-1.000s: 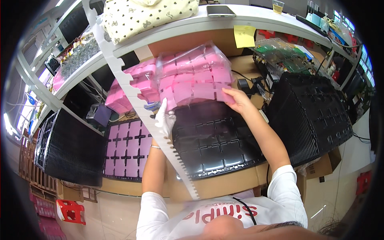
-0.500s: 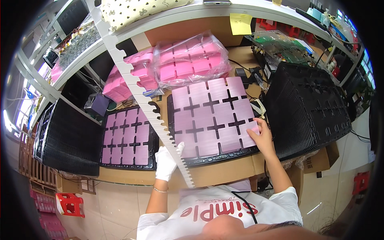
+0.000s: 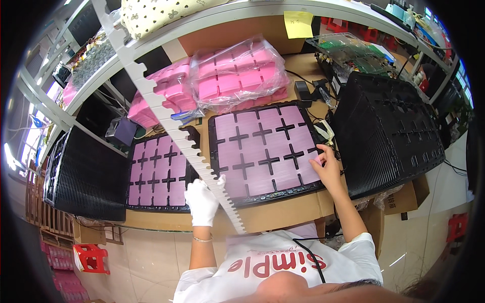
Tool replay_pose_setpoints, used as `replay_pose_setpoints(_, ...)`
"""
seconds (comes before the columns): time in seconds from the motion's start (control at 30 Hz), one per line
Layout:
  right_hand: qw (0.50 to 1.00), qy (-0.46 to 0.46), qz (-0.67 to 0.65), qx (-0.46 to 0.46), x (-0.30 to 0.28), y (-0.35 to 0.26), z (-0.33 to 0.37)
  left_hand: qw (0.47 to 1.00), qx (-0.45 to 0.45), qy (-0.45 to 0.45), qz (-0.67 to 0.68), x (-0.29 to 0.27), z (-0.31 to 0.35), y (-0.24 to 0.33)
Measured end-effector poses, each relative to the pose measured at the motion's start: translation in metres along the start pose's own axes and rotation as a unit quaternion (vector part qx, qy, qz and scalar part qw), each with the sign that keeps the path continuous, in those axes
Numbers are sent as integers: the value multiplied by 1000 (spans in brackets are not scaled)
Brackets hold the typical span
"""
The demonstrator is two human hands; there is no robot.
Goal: The person places pink plastic inserts into black plastic trays. They then use a white plastic strip to wipe the surface of the black trays. The person repeats this process for multiple trays, handling them one at a time.
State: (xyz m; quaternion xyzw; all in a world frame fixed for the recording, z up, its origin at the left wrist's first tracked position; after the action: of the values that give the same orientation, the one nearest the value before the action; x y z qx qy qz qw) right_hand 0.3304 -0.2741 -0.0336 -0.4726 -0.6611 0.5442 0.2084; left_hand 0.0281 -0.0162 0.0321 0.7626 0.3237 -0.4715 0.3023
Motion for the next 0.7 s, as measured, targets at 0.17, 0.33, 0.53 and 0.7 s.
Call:
replay_pose_setpoints(0.17,993,-29,97,59,-3,-19,-4,999,11,-16,41,-21,-29,10)
replay_pose_setpoints(0.33,937,114,270,-187,-3,-57,-39,987,81,137,40,-3,-82,10)
replay_pose_setpoints(0.53,956,-4,170,-241,60,-60,-112,933,320,14,164,56,-156,85)
replay_pose_setpoints(0.7,962,-21,165,-217,69,-42,-139,975,194,-94,-61,107,-221,58)
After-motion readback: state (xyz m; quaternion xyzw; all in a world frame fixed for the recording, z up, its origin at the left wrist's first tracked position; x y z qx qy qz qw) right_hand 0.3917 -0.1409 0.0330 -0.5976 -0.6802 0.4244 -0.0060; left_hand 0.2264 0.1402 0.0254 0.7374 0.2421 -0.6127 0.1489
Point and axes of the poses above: each hand's wrist, its own z-axis away from the middle knuckle, its own x-axis out of the palm, y = z × x, the point moved 6 cm from there along -z, towards the middle knuckle, and after that the axes turned 13 degrees about -z, right-handed, at the moved point
